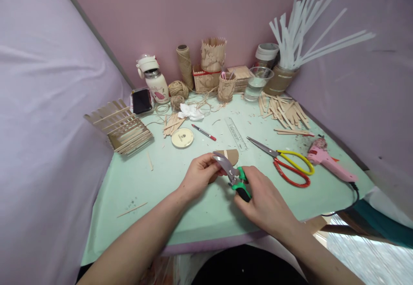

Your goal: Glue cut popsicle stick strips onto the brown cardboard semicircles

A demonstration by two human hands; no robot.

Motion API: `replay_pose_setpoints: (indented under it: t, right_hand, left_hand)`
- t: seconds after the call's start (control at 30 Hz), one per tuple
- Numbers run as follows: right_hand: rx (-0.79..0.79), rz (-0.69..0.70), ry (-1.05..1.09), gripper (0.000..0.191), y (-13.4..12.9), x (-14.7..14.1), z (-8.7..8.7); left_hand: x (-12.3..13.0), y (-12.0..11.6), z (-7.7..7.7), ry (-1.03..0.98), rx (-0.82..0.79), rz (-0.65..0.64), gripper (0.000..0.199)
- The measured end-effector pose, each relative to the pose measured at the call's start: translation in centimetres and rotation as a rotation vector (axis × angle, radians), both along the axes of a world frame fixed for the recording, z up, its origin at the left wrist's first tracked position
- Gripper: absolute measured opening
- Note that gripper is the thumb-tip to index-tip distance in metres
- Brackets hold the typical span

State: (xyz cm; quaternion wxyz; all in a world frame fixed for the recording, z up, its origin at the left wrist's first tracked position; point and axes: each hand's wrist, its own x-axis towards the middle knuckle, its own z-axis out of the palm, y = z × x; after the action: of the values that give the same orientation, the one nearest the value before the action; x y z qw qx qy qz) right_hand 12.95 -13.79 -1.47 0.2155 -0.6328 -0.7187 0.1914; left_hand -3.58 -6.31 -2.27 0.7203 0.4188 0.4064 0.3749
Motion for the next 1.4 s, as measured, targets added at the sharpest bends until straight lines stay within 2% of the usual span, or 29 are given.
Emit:
replay_pose_setpoints:
  t: [0.17,0.53,0.77,0.97,1.2,1.3,1.4]
  right_hand:
    - [-0.007,0.012,-0.015,0.027,0.1,0.2,0.3]
    - [0.011,0.011,-0.003,0.019,-0.1,-0.4,0.3]
    - [-0.007,0.014,-0.008,0.014,-0.3,-0.3,0.2]
    - [0.004,0.002,-0.011,0.013,-0.5,-0.3,-0.1]
    - [-0.152,-0.089,0.090,0.010,-0.5,-0.1,-0.3]
    - [-0.119,-0.083,0.104,0.014,-0.3,0.4,0.2]
    - [-0.071,-0.011,0.051,0.017,-0.1,0.8,0.6]
  left_hand:
    - [0.0,0.2,-0.2,0.000,0.002,0.013,0.018]
    - [0.1,0.0,-0.2,-0.045,0.015,-0.014,0.029]
    - [0.2,0.0,0.0,-0.078,0.031,-0.039,0.022]
    - [0.1,-0.1,-0.2,-0.007,0.048,-0.070,0.015]
    - [0.1,0.0,-0.1,0.005,0.039,-0.073,0.017]
    - [0.0,0.1,0.0,0.020,0.043,-0.068,0.017]
    - [-0.1,0.1,0.0,0.050,0.065,-0.065,0.015]
